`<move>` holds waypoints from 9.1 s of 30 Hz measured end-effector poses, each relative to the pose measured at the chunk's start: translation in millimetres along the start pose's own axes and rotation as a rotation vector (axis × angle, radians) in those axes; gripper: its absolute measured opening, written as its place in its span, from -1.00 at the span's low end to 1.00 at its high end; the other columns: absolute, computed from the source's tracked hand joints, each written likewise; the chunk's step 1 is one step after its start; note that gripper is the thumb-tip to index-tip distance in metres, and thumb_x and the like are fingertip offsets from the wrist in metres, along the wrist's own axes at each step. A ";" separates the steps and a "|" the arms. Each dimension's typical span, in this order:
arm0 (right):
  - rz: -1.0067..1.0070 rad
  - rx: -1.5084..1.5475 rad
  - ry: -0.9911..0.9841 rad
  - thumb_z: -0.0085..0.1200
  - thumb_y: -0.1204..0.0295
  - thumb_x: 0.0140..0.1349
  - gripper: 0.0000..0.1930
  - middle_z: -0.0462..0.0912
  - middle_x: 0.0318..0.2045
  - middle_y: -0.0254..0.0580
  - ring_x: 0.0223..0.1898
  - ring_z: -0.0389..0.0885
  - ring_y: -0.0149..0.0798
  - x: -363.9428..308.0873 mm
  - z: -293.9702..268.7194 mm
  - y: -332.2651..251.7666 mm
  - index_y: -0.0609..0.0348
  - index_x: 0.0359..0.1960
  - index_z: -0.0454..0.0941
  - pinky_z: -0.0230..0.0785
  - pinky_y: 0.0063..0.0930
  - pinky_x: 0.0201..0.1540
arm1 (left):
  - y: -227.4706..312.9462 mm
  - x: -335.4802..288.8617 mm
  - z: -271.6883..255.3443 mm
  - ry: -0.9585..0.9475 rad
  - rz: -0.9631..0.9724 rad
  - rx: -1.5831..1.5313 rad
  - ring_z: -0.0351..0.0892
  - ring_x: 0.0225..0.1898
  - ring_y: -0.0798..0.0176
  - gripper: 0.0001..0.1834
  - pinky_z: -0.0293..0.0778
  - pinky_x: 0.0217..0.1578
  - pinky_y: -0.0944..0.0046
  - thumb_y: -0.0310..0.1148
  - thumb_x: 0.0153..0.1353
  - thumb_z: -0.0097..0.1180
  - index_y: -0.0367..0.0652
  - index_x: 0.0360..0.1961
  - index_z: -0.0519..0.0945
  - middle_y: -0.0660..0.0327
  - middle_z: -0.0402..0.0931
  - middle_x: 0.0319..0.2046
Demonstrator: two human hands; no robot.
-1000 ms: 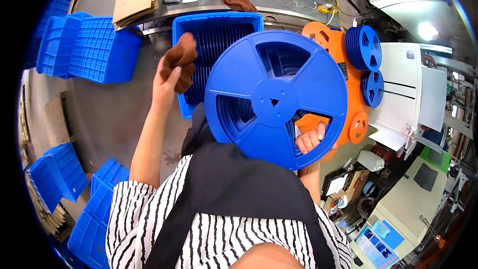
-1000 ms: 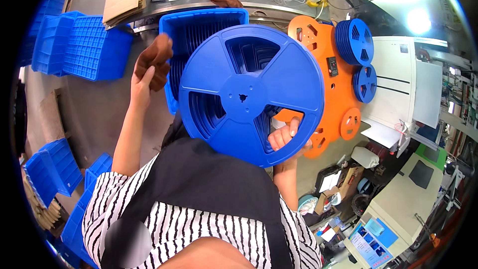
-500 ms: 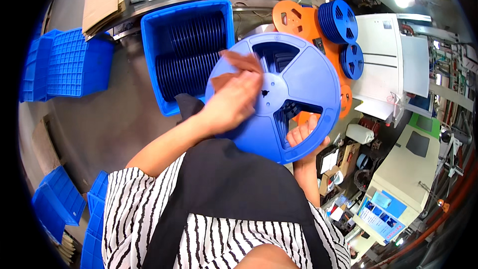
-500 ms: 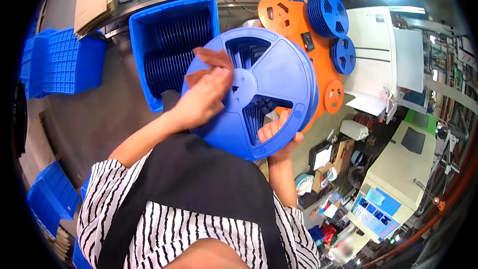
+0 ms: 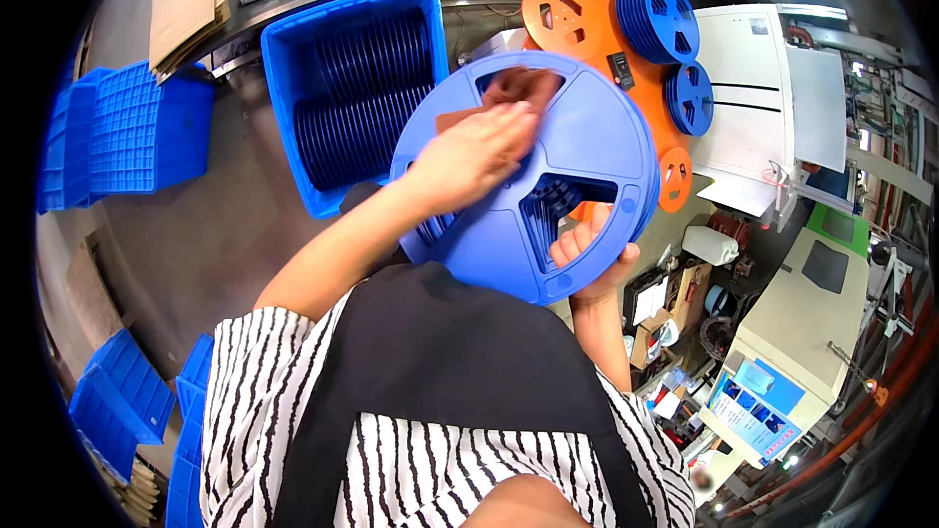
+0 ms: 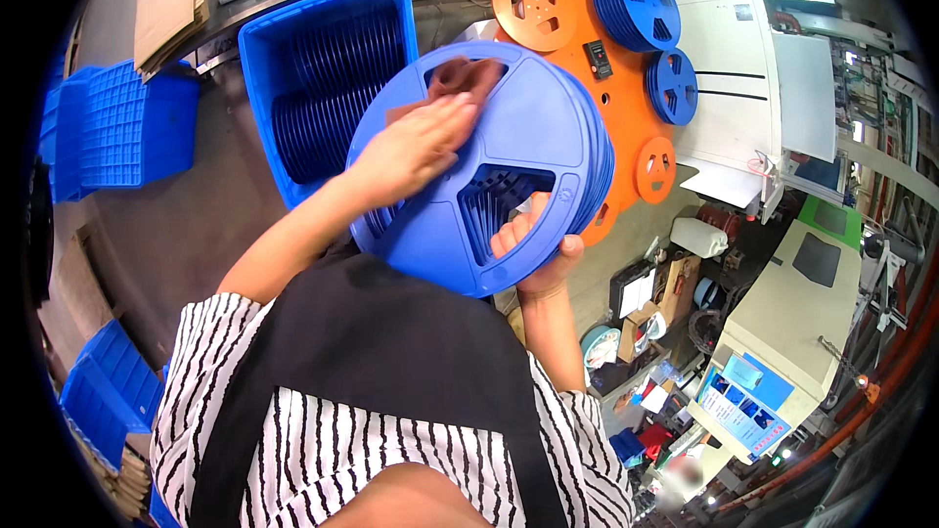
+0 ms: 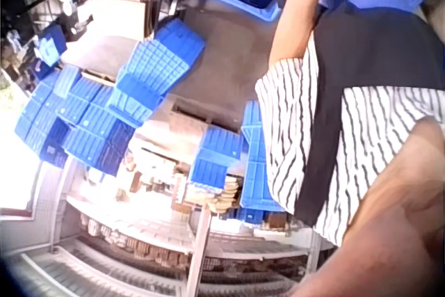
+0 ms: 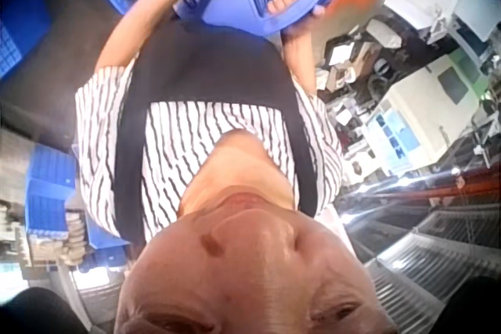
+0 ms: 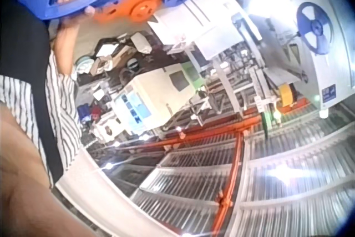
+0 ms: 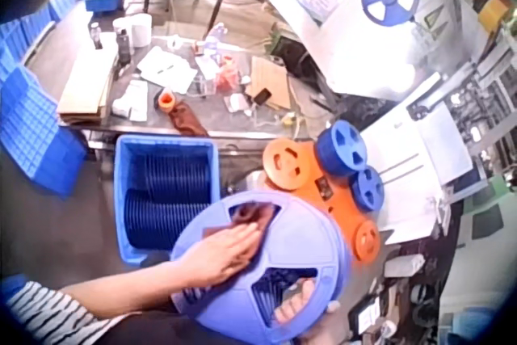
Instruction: The person wipes blue plastic spools with a brown cloth, handling them one at a time. They pick up each spool from a blue crate, wipe the surface, and place it into a stack on an orange table.
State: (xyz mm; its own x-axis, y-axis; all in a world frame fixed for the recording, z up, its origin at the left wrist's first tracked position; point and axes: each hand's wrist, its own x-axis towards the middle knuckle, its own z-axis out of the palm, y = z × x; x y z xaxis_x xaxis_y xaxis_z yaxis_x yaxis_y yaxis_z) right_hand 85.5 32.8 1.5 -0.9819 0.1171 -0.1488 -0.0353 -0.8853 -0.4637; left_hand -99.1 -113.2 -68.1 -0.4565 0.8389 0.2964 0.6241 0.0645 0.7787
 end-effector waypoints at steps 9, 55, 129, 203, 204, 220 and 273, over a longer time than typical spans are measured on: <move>-0.122 0.115 0.118 0.14 0.17 0.10 -0.65 0.14 -0.68 -0.46 -0.63 0.10 -0.44 -3.8 -11.8 -12.7 0.04 -0.40 0.22 0.01 -0.46 -0.49 | -32.1 -115.3 -70.3 -0.329 0.079 0.130 0.21 0.34 0.04 -0.28 0.25 0.25 0.08 -0.47 -0.19 0.24 -0.20 0.15 0.46 0.10 0.31 0.27; 0.039 -0.165 0.582 -0.12 0.15 0.36 -0.66 0.43 -0.45 -0.28 -0.38 0.42 -0.30 17.1 -2.5 0.8 0.20 -0.10 0.42 0.45 -0.24 -0.11 | -76.4 -236.9 -124.8 0.624 -0.922 -1.468 0.53 0.03 -0.08 -0.22 0.45 0.09 -0.06 -0.16 0.03 0.26 -0.33 0.20 0.23 -0.20 0.45 0.01; -0.138 -0.209 0.731 -0.08 0.23 0.30 -0.69 0.43 -0.45 -0.27 -0.37 0.42 -0.31 -7.1 -9.5 9.6 0.21 -0.10 0.41 0.44 -0.22 -0.14 | -247.5 -215.0 -92.7 0.517 -1.294 -0.072 0.61 -0.12 0.16 -0.69 0.46 -0.07 0.21 -0.42 0.13 -0.01 -0.15 -0.08 0.57 0.08 0.62 -0.22; -0.091 0.193 0.188 0.11 0.18 0.20 -0.68 0.29 -0.67 -0.45 -0.63 0.29 -0.47 12.6 -3.5 8.2 0.14 -0.24 0.32 0.18 -0.49 -0.44 | -32.4 -107.3 -62.3 -0.382 0.373 0.120 0.43 0.04 0.20 -0.60 0.38 -0.07 0.25 -0.30 0.06 0.09 -0.14 -0.04 0.49 0.23 0.48 0.00; -0.084 0.193 0.199 0.10 0.20 0.21 -0.69 0.29 -0.66 -0.45 -0.62 0.29 -0.48 18.4 -2.4 5.8 0.13 -0.26 0.30 0.19 -0.50 -0.42 | -34.8 -106.0 -61.8 -0.375 0.361 0.110 0.44 0.03 0.19 -0.60 0.40 -0.07 0.25 -0.31 0.05 0.10 -0.16 -0.05 0.49 0.22 0.48 -0.02; -0.011 -0.299 0.535 -0.10 0.09 0.38 -0.59 0.39 -0.50 -0.31 -0.43 0.36 -0.32 35.8 -0.5 7.1 0.22 -0.02 0.41 0.39 -0.29 -0.21 | -49.1 -147.5 -127.4 0.468 -0.789 -1.202 0.62 -0.20 0.05 -0.48 0.59 -0.18 0.15 -0.15 0.33 -0.02 -0.42 0.08 0.33 -0.12 0.54 -0.19; -0.181 -0.334 0.599 -0.11 0.22 0.37 -0.68 0.36 -0.51 -0.33 -0.44 0.36 -0.37 -15.7 14.5 36.2 0.22 -0.03 0.40 0.40 -0.33 -0.18 | -266.6 -173.6 -57.1 0.481 -1.109 -0.335 0.56 -0.19 0.25 -0.84 0.42 -0.08 0.27 -0.48 0.36 -0.16 -0.20 -0.19 0.50 0.15 0.60 -0.26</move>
State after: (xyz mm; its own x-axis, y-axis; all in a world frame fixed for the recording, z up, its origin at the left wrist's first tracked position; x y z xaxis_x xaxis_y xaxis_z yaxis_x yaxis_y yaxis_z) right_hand 96.9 -7.6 -0.2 -0.6910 0.5621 -0.4545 -0.0356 -0.6545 -0.7553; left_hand -222.5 -306.8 -295.5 -0.8609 0.1347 -0.4905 -0.4025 0.4093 0.8188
